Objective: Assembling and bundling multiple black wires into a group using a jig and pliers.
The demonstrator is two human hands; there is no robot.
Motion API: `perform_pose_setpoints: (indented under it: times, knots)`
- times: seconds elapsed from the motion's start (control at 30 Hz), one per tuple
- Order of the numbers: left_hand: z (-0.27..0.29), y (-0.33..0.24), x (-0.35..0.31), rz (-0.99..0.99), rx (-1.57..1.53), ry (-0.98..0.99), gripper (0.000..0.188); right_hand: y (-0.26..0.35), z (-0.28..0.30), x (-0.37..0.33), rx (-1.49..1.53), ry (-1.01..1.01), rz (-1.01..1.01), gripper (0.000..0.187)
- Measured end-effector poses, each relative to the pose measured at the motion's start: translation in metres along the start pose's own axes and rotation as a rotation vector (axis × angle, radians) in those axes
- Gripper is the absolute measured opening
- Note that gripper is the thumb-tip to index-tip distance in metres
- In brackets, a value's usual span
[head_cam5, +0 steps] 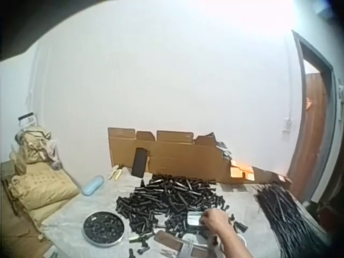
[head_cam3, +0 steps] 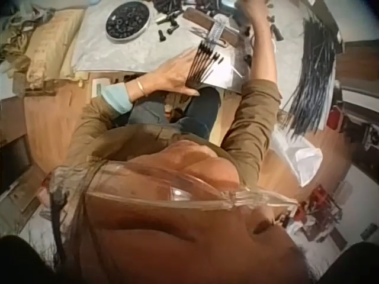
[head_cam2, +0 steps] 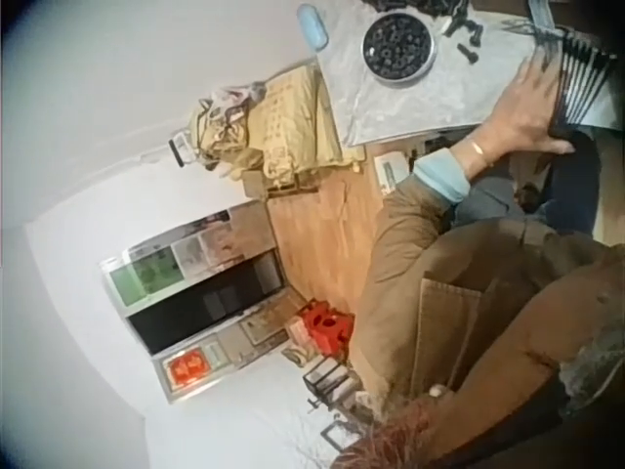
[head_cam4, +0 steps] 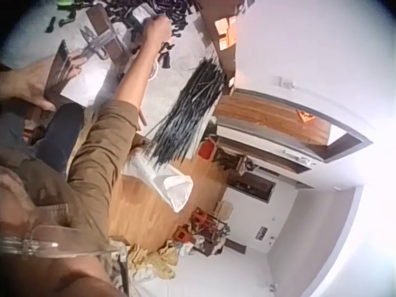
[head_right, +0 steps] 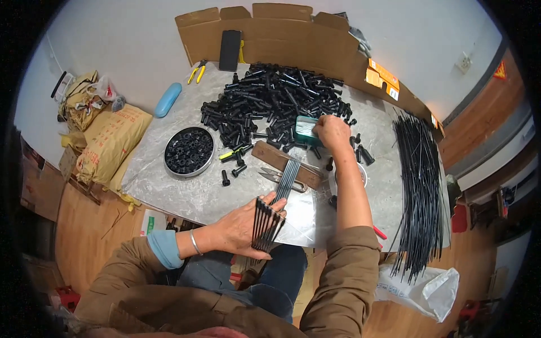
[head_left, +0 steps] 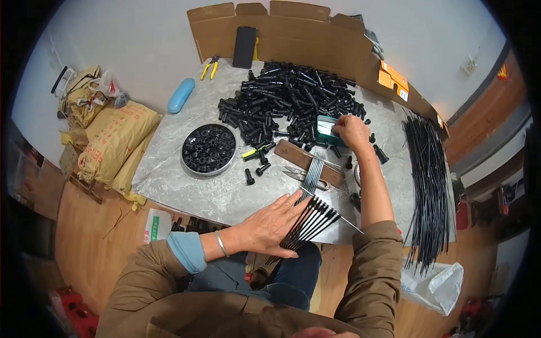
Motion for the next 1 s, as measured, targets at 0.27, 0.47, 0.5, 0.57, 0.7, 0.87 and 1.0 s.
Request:
perform_pose_setpoints:
  times: [0.27, 0.47, 0.5, 0.57, 0.7, 0.87, 1.0]
  knots:
    - [-0.002, 0.002, -0.008, -0.021, -0.007, 0.004, 0.089, 0.015, 0.024, -0.007, -0.114, -0.241, 0.157, 0.014]
    - [0.003, 0.002, -0.01, -0.005, -0.02, 0.024, 0.096, 0.035, 0.026, -0.066, 0.276, -0.23, 0.289, 0.014]
    - [0.003, 0.002, -0.01, -0.003, -0.018, 0.029, 0.096, 0.037, 0.028, -0.077, 0.281, -0.23, 0.287, 0.014]
    - [0.003, 0.001, -0.008, -0.013, -0.015, 0.03, 0.096, 0.037, 0.022, -0.096, 0.316, 0.03, 0.263, 0.015]
    - [0.001, -0.001, -0.005, -0.018, -0.005, 0.049, 0.094, 0.023, 0.019, -0.107, 0.466, 0.113, 0.148, 0.017]
    - [0.001, -0.002, -0.002, -0.002, 0.007, 0.085, 0.093, 0.015, 0.015, -0.107, 0.493, 0.138, 0.125, 0.017]
    - [0.002, -0.001, -0.003, 0.001, 0.009, 0.098, 0.094, 0.017, 0.017, -0.107, 0.515, 0.157, 0.113, 0.016]
Point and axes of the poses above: each hand's wrist, its own x-axis towards the middle knuckle, its own z-axis out of the back of the hand, y = z × x, the point moved 4 cm from there along x, towards the middle knuckle, and after that the axes turned 7 degrees about z, right-handed, at the moved point
